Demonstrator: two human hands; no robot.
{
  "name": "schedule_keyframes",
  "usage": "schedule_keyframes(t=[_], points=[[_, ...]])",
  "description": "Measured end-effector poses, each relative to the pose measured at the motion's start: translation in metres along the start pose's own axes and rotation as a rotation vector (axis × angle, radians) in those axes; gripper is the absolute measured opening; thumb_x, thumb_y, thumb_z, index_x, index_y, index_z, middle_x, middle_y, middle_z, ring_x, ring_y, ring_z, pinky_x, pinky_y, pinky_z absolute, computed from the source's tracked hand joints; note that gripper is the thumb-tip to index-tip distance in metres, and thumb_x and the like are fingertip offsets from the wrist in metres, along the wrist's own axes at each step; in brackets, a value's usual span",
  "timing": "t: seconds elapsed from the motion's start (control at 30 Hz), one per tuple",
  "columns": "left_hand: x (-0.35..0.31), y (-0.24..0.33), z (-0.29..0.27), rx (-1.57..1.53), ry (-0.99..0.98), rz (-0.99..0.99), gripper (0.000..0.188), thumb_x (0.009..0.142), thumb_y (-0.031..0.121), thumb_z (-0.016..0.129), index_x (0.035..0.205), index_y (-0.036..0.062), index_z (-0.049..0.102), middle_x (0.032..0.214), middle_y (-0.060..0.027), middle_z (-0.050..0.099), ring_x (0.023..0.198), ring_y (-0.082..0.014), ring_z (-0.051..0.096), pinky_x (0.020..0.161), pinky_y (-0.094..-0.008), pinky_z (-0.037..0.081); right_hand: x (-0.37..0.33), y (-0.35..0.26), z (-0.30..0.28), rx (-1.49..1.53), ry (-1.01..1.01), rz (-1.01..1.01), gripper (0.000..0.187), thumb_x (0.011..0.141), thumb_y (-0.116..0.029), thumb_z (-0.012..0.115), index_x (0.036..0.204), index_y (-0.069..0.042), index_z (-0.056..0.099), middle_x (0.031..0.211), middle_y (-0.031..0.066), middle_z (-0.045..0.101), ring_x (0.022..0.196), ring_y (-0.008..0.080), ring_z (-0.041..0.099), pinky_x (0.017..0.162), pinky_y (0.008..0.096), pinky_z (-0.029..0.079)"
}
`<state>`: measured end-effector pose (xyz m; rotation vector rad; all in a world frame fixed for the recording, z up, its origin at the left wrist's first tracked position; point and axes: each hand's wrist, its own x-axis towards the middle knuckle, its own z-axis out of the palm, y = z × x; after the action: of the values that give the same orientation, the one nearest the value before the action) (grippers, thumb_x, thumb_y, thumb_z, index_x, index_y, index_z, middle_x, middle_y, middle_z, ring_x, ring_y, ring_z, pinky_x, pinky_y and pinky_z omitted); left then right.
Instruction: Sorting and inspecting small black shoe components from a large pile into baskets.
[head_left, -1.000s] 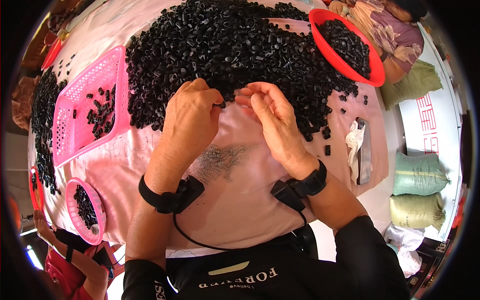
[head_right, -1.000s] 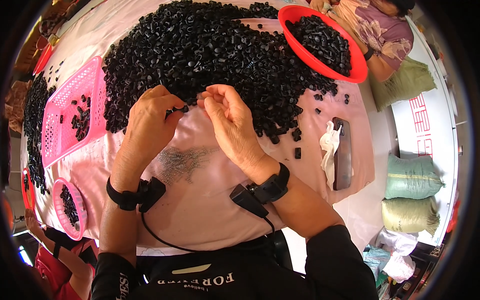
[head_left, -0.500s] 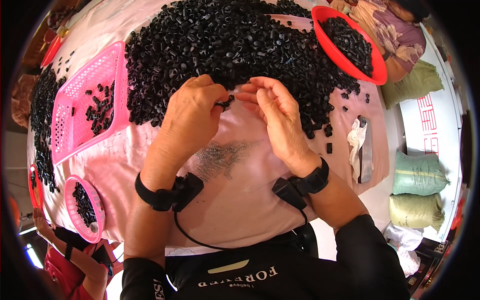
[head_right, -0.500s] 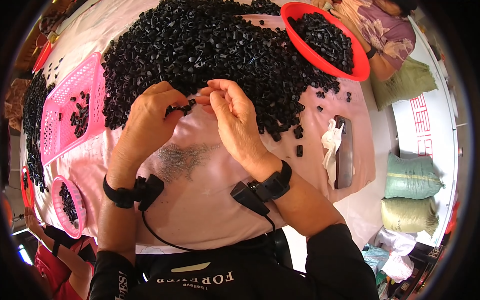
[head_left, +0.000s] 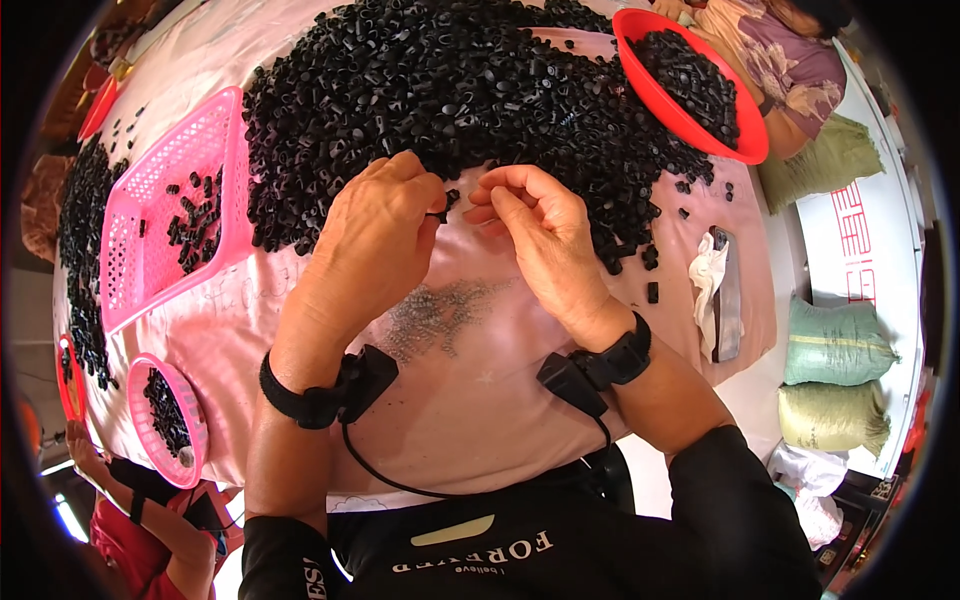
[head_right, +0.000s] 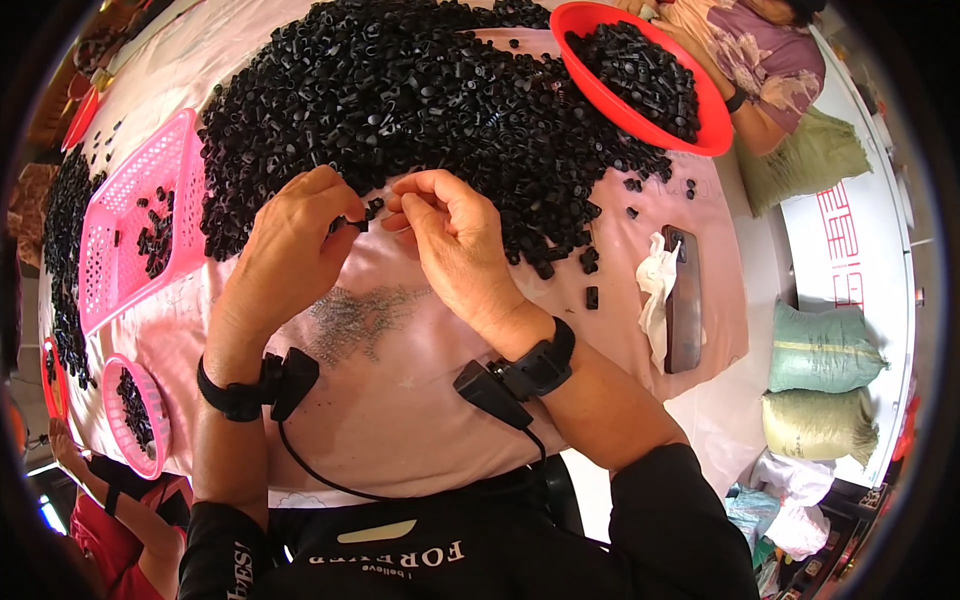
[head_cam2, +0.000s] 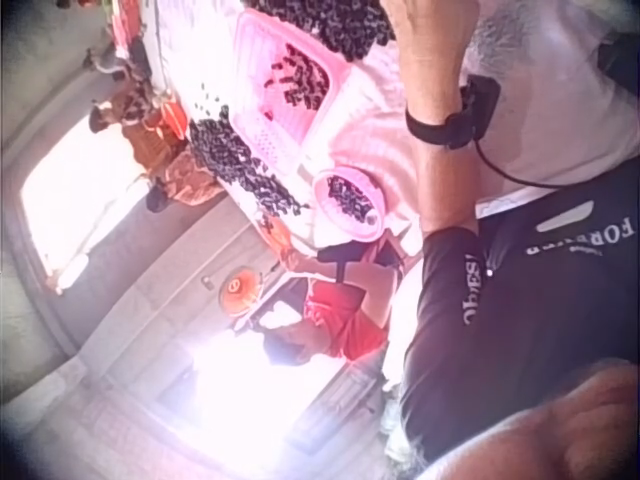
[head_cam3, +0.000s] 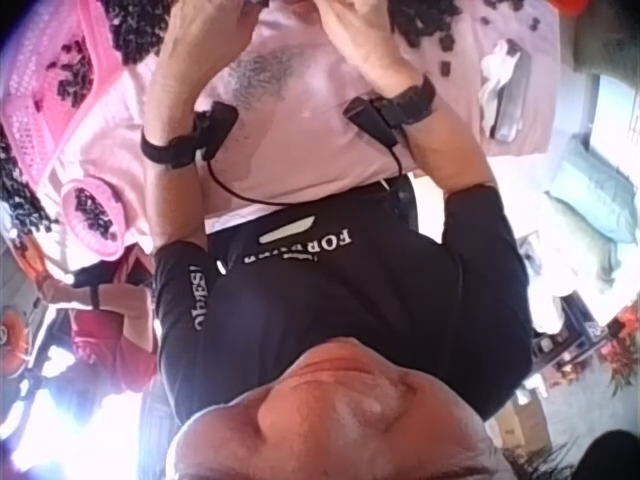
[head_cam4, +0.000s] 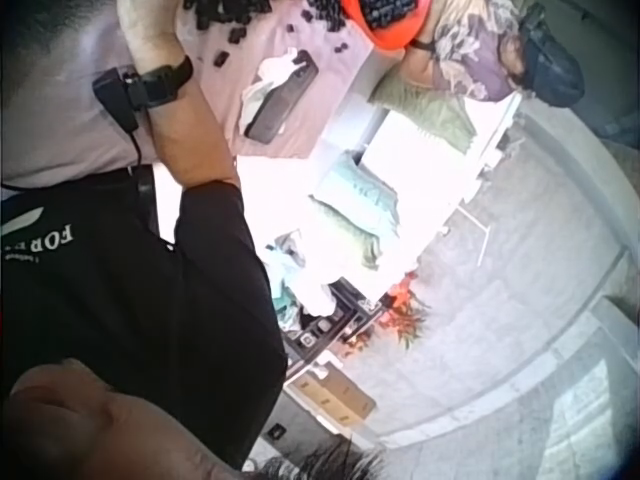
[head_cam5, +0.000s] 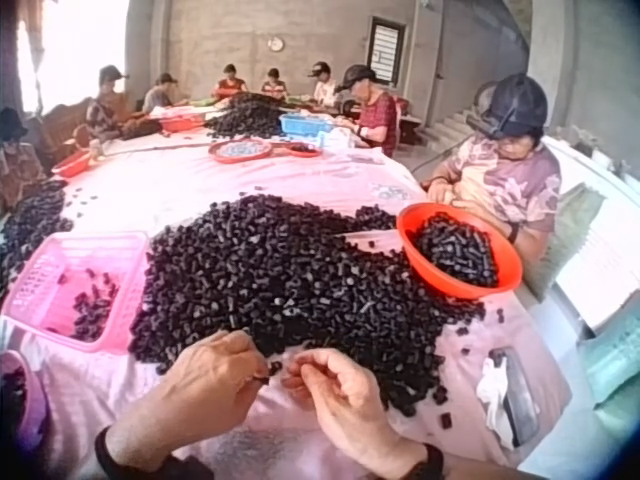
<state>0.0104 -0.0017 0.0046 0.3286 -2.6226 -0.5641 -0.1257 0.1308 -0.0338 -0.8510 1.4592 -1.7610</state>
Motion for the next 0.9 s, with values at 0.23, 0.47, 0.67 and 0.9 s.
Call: schedule_keyframes(t=[0.23,0.47,0.67,0.9], points=[[-0.002,-0.003,0.0,-0.024,-0.078,-0.065,0.009,0.083,-0.005,0.063,0.089,0.0002,0.067,0.088,-0.014,0.063,0.082,-0.0353,0.065,0.071,-0.0415,0.051,-0.002,-0.003,0.0,-0.091,-0.006,0.076,0.017,0.105,-0.007,0.051,0.116,0.001,0.062,0.105,0.0074,0.069,0.093,0.0146,0.07,0.081,0.0266,0.056],[-0.005,0.004,-0.007,-0.142,-0.277,-0.09,0.01,0.076,0.0,0.069,0.085,0.0009,0.067,0.082,-0.0139,0.065,0.077,-0.0343,0.067,0.067,-0.0413,0.053,-0.001,-0.001,-0.002,-0.044,0.027,0.005,0.016,0.103,-0.005,0.05,0.111,0.0,0.062,0.1,0.0039,0.067,0.086,0.0115,0.07,0.073,0.0242,0.056],[-0.008,0.006,-0.003,-0.025,-0.283,-0.07,0.015,0.072,0.002,0.072,0.084,0.0002,0.064,0.082,-0.0154,0.067,0.075,-0.033,0.069,0.066,-0.041,0.053,0.0,-0.004,0.002,-0.037,0.022,0.044,0.017,0.103,-0.005,0.049,0.111,0.001,0.063,0.099,0.0052,0.068,0.084,0.0109,0.07,0.071,0.0242,0.056],[0.003,0.003,-0.007,-0.297,-0.039,-0.195,0.016,0.078,-0.009,0.067,0.092,-0.0031,0.061,0.08,-0.0114,0.068,0.074,-0.0185,0.07,0.068,-0.0306,0.055,-0.001,-0.002,0.0,-0.054,-0.017,0.023,0.015,0.1,-0.002,0.057,0.112,0.002,0.064,0.1,0.0058,0.069,0.087,0.0121,0.07,0.076,0.0236,0.055]])
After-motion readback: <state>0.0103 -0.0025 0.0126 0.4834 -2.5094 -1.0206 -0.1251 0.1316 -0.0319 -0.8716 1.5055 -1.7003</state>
